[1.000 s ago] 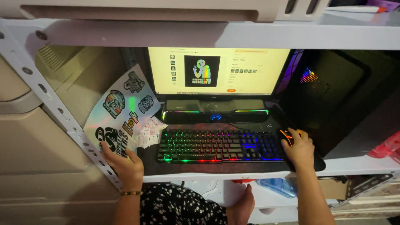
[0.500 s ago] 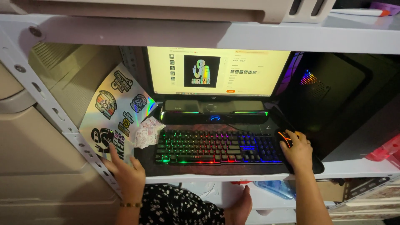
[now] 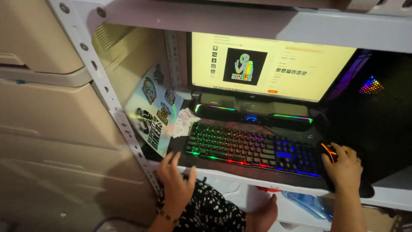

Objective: A person is using a computer to browse and select graphic designs on a website, while holding a physical sheet of printed stickers for comparison.

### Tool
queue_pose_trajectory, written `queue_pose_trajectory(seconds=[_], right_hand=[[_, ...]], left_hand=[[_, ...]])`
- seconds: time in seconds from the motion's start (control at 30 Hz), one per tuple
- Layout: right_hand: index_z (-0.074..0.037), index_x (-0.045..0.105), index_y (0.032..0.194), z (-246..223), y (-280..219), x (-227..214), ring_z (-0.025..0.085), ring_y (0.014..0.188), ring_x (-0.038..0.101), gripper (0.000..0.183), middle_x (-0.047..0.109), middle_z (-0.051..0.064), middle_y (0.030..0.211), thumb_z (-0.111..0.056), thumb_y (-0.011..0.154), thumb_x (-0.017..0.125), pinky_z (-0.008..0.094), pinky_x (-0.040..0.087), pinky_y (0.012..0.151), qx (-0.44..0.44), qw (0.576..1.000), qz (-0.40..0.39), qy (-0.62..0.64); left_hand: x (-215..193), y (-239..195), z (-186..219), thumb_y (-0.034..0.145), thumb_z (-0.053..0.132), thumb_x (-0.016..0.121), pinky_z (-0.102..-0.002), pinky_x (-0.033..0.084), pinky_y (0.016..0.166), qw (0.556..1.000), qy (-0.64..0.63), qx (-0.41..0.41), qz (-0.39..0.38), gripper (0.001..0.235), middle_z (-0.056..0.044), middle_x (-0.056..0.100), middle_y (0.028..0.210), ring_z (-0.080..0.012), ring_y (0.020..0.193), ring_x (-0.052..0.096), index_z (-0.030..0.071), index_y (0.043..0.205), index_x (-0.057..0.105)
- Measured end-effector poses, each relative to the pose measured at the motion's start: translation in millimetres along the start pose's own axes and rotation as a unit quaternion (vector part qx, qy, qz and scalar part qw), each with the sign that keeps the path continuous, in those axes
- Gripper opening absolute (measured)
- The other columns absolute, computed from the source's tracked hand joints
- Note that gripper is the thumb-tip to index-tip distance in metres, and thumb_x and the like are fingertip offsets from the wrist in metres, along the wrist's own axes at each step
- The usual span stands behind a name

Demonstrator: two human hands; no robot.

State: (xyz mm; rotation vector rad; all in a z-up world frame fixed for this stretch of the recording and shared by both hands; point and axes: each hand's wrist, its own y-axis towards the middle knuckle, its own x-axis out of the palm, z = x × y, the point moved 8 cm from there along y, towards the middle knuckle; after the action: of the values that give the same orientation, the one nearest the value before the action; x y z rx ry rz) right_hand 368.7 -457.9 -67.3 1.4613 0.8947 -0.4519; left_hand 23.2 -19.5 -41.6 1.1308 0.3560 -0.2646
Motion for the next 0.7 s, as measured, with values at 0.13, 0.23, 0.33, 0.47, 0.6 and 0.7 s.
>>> queue_pose_trajectory(seconds=[0.13,0.23,0.33,0.47,0.6,0.7], right_hand=[[-0.023,0.069,0.142,-1.0,1.7,-1.4,0.041,0.112,0.062,0.058,0.063,0.015,0.138,-0.041,0.086,0.073,0.051,0.051,0.094,0.031,0.998,-0.049,0.020],[-0.020,0.070,0.141,-3.9,1.8,-6.2,0.042,0.109,0.062,0.058,0.063,0.017,0.137,-0.037,0.086,0.073,0.050,0.050,0.096,0.026,0.998,-0.035,0.037],[-0.023,0.069,0.141,-4.6,3.6,-7.3,0.043,0.108,0.063,0.057,0.063,0.017,0.136,-0.037,0.086,0.074,0.052,0.052,0.092,0.034,0.998,-0.041,0.030],[-0.026,0.065,0.144,-1.0,7.2,-0.9,0.042,0.110,0.063,0.062,0.060,0.013,0.139,-0.040,0.084,0.073,0.051,0.053,0.093,0.066,0.994,-0.081,0.010],[-0.030,0.064,0.144,5.5,9.5,11.7,0.047,0.108,0.062,0.065,0.059,0.011,0.139,-0.042,0.081,0.071,0.056,0.051,0.094,0.089,0.991,-0.093,0.016],[-0.024,0.065,0.145,4.5,8.3,10.3,0.046,0.111,0.059,0.065,0.059,0.014,0.140,-0.039,0.082,0.073,0.055,0.049,0.096,0.079,0.993,-0.080,0.031]], left_hand=[[38.2,38.9,10.2,0.088,0.027,0.074,-0.053,0.043,0.108,0.986,-0.124,0.005,-0.116,0.075,-0.027,0.046,0.142,-0.0412,0.128,0.047,-0.003,0.147,0.038],[79.2,56.8,-4.4,0.084,0.043,0.079,-0.059,0.030,0.115,0.978,-0.084,-0.043,-0.186,0.095,-0.028,0.034,0.154,-0.0452,0.143,0.033,0.001,0.154,0.030],[95.4,74.0,-8.1,0.085,0.049,0.078,-0.060,0.031,0.115,0.981,-0.097,-0.036,-0.167,0.097,-0.031,0.034,0.152,-0.0487,0.141,0.035,-0.004,0.151,0.031],[94.0,82.3,-11.3,0.082,0.043,0.082,-0.051,0.040,0.111,0.980,-0.131,-0.058,-0.136,0.096,-0.027,0.040,0.145,-0.0437,0.133,0.045,-0.004,0.149,0.032],[96.7,78.0,-18.0,0.083,0.043,0.080,-0.049,0.048,0.102,0.967,-0.152,-0.107,-0.172,0.098,-0.024,0.044,0.141,-0.0404,0.125,0.054,0.001,0.153,0.027],[104.6,75.2,-25.1,0.086,0.041,0.077,-0.050,0.051,0.101,0.951,-0.170,-0.142,-0.217,0.097,-0.023,0.037,0.149,-0.0389,0.131,0.052,0.003,0.156,0.022]])
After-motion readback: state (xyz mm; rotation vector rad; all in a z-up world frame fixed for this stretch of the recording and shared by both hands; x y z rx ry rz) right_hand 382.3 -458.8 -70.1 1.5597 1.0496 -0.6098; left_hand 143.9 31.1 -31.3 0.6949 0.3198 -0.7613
